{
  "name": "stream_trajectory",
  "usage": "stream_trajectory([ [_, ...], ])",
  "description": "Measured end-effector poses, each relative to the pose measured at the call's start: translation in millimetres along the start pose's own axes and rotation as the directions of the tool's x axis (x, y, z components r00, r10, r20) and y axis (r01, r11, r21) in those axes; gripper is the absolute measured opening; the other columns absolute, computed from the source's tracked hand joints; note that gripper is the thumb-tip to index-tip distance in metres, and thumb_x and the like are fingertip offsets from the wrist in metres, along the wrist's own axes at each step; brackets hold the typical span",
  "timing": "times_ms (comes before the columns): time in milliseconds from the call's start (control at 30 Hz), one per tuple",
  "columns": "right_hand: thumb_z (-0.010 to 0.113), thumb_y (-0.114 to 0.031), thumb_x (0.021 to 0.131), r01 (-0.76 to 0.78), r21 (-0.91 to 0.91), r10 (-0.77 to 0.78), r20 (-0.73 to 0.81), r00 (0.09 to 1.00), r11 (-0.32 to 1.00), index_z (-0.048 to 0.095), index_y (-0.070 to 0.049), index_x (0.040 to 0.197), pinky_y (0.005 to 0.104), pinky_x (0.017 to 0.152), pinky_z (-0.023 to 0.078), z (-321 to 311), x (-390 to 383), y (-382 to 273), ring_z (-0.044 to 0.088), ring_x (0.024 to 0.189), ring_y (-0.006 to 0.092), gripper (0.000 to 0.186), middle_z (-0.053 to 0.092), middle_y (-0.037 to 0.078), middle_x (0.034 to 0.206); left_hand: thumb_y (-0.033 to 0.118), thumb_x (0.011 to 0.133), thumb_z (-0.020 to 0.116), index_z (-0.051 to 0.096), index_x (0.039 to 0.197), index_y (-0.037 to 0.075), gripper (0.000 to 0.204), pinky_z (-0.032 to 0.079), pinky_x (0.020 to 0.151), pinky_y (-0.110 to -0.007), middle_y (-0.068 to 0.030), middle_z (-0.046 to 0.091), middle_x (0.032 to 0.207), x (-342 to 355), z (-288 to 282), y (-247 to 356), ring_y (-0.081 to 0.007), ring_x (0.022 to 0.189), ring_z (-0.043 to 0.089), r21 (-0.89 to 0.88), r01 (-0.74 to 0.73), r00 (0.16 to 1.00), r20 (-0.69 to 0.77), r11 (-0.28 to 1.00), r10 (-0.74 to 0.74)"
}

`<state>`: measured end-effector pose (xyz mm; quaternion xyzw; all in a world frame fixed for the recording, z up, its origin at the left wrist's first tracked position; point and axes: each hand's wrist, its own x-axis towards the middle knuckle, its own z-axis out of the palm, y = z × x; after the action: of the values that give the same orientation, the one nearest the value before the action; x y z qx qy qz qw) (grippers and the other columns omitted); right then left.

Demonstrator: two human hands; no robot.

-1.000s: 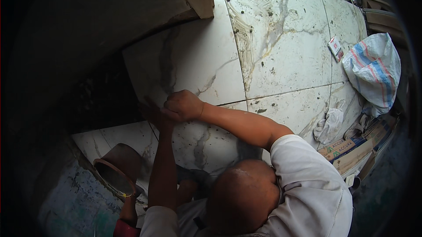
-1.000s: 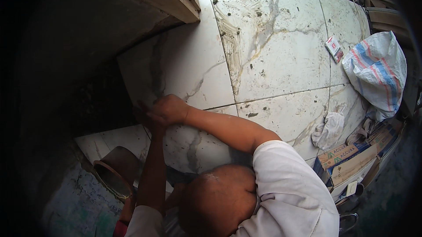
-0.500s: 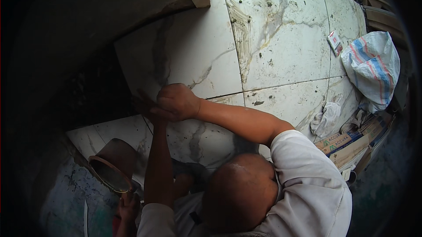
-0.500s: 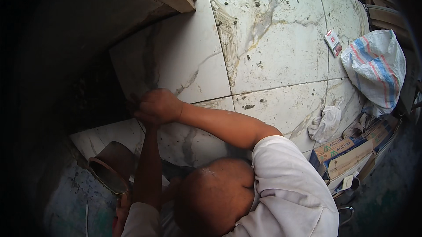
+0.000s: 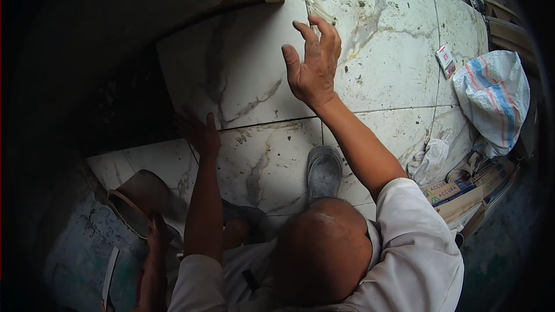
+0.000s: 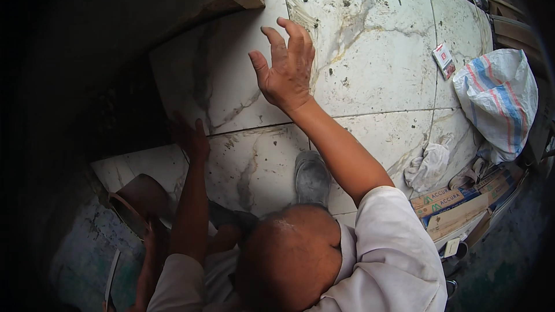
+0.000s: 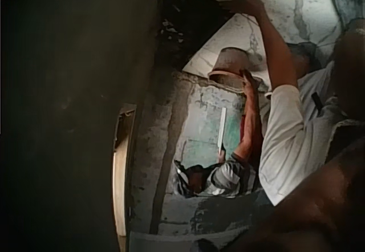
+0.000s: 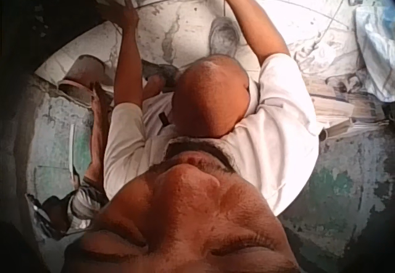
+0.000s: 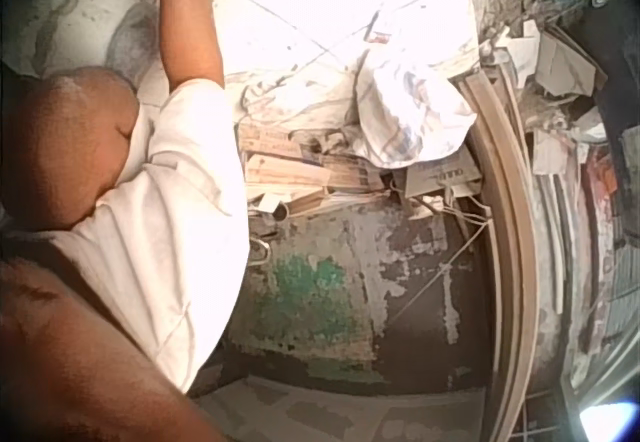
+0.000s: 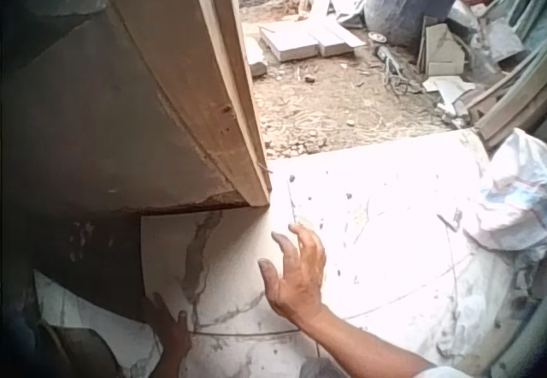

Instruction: The person applies mortar onto the floor and the back of a tile using a trowel, lays the tile into position on the floor, and taps it down using a rubber mallet.

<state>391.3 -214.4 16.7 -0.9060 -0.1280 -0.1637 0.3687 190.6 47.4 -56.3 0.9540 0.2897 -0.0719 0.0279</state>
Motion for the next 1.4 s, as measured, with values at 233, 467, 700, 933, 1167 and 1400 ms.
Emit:
stream_trajectory([
  [233,0.04,-0.069,0.088,0.193,-0.253,0.002,0.612,0.791,0.948,0.026,-0.009,0.15,0.0538,0.116,0.002,35.0,-77.6,17.3,0.003,0.147,0.0356,0.088,0.01,0.019,0.158,0.051,0.094,0.047,0.012,0.153,0.005,0.082,0.014,0.112,-0.059,-0.0347,0.008,0.152,-9.6,-0.6,-1.7,-0.0513,0.141,0.011,0.042,-0.003,0.999,0.042,0.999,0.001],
  [467,0.044,-0.069,0.086,0.145,-0.193,0.0,0.601,0.799,0.97,0.015,0.0,0.151,0.055,0.115,0.002,26.0,-35.7,7.7,0.002,0.147,0.0365,0.099,0.007,0.022,0.158,0.051,0.096,0.043,0.011,0.153,0.004,0.08,0.011,0.113,-0.06,-0.0332,0.006,0.153,-4.0,-1.0,-2.7,-0.0507,0.142,0.008,0.071,-0.021,0.999,0.029,0.997,0.019],
  [700,0.052,-0.061,0.087,0.107,-0.223,-0.02,0.361,0.932,0.969,0.015,0.0,0.151,0.0549,0.116,0.003,21.6,-27.8,-4.4,0.002,0.147,0.0365,0.097,0.008,0.021,0.158,0.045,0.093,0.054,0.024,0.15,0.004,0.076,0.016,0.114,-0.055,-0.0226,0.023,0.153,123.6,-49.5,76.9,-0.0384,0.143,0.02,-0.048,-0.503,0.855,-0.17,0.863,0.489],
  [933,0.048,-0.067,0.085,0.135,-0.16,-0.012,0.603,0.798,0.978,0.031,-0.002,0.147,0.0517,0.117,0.008,30.0,-88.6,6.6,0.01,0.147,0.0324,0.091,0.019,0.017,0.157,0.041,0.076,0.075,0.04,0.14,0.005,0.081,0.027,0.11,-0.053,-0.021,0.042,0.141,181.4,-52.8,116.6,-0.0381,0.133,0.037,-0.096,-0.727,0.685,-0.17,0.68,0.708],
  [1167,0.054,-0.026,0.091,0.015,-0.136,-0.011,0.027,1.0,0.991,0.062,-0.01,0.119,0.049,0.11,0.025,48.4,117.5,105.2,0.041,0.128,0.0296,0.033,0.055,0.008,0.129,0.037,0.062,0.085,0.057,0.118,0.002,0.072,0.038,0.099,-0.049,-0.0206,0.056,0.116,187.7,-69.8,142.5,-0.0397,0.114,0.05,-0.258,-0.702,0.7,-0.079,0.663,0.71],
  [1400,0.051,-0.031,0.091,-0.16,-0.253,0.283,0.593,0.754,0.954,0.071,-0.023,0.106,0.0512,0.109,0.02,81.1,190.8,127.6,0.048,0.12,0.0245,0.026,0.067,0.001,0.112,0.025,0.059,0.088,0.057,0.119,0.003,0.071,0.046,0.095,-0.044,-0.0175,0.061,0.112,202.7,-64.4,128.0,-0.0348,0.11,0.057,-0.262,-0.682,0.713,-0.034,0.683,0.7],
])
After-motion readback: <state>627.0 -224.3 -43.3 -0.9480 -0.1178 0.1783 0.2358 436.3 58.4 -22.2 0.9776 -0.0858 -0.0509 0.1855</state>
